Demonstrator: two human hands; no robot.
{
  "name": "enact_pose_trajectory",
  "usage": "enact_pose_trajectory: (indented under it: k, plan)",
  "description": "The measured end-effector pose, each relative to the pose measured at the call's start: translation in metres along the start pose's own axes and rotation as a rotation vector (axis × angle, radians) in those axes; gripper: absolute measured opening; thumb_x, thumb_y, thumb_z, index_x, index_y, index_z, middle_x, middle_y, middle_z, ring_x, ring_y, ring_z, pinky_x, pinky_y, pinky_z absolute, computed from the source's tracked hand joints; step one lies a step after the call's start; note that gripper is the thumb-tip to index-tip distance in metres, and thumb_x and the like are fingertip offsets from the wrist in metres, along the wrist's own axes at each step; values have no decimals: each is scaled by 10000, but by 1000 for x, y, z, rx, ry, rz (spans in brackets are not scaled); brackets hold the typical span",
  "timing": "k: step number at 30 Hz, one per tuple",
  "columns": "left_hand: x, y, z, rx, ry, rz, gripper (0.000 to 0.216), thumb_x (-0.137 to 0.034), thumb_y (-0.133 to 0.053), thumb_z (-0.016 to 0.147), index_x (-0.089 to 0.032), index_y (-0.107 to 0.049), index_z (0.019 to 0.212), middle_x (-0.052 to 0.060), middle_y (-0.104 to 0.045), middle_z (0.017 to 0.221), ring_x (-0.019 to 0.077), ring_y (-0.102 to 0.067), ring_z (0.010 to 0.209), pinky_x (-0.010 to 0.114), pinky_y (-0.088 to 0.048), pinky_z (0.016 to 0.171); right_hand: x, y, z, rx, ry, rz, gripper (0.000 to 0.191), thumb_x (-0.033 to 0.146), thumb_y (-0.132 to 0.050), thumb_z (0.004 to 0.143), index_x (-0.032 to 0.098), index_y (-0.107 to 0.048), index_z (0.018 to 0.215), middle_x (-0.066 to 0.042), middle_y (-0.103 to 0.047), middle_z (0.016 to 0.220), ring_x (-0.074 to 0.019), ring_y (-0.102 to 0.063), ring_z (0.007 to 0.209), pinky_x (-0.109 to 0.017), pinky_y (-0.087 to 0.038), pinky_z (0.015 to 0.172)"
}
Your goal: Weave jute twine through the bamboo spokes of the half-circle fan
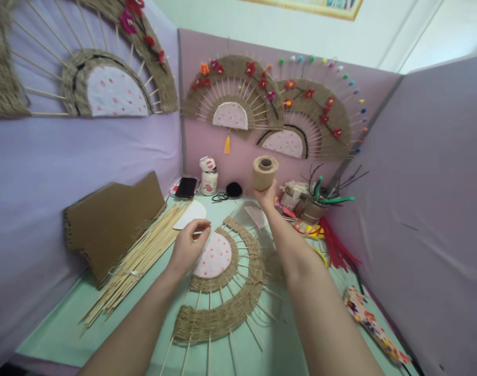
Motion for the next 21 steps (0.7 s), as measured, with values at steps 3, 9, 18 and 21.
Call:
enact_pose_trajectory:
  k: [3, 9, 18, 21]
  plan:
    - [-7, -5, -5, 90, -111, 278, 164, -222, -506, 795, -210, -606, 924, 66, -631, 946, 209, -574, 939, 352, -439, 861, -15, -26, 2, 21, -119, 8, 867, 424, -766, 486, 131, -344, 1185, -190, -536, 1175, -266, -532, 1037, -344, -418, 847]
    - [-3, -14, -8, 223, -92, 477, 193, -232, -486, 817, -207, -612, 960, 78, -607, 980, 225, -531, 974, 361, -409, 880, -50, -62, 1, 85, -301, 14, 905, 465, -762, 478, 131, -338, 1204, -180, -526, 1198, -286, -527, 1079, -348, -429, 876]
    - [11, -20, -12, 336, -21, 582, 277, -294, -474, 821, -220, -594, 1059, 100, -586, 1030, 245, -518, 1033, 356, -378, 901, -57, -66, -6, 184, -383, -32, 854, 385, -770, 474, 88, -371, 1168, -243, -475, 1227, -339, -461, 1148, -427, -365, 958]
    - [19, -20, -16, 401, 56, 657, 374, -345, -497, 804, -204, -561, 1145, 132, -566, 1072, 279, -506, 1063, 371, -375, 893, -44, -48, -5, 136, -337, -66, 813, 332, -756, 495, 57, -382, 1162, -274, -421, 1260, -356, -366, 1225, -459, -273, 1020]
Point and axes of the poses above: each hand's wrist, its own z-axis towards the middle knuckle, its own y-axis out of the back of the hand, x = y × z, the point moved 6 cm from there along z, towards the middle knuckle
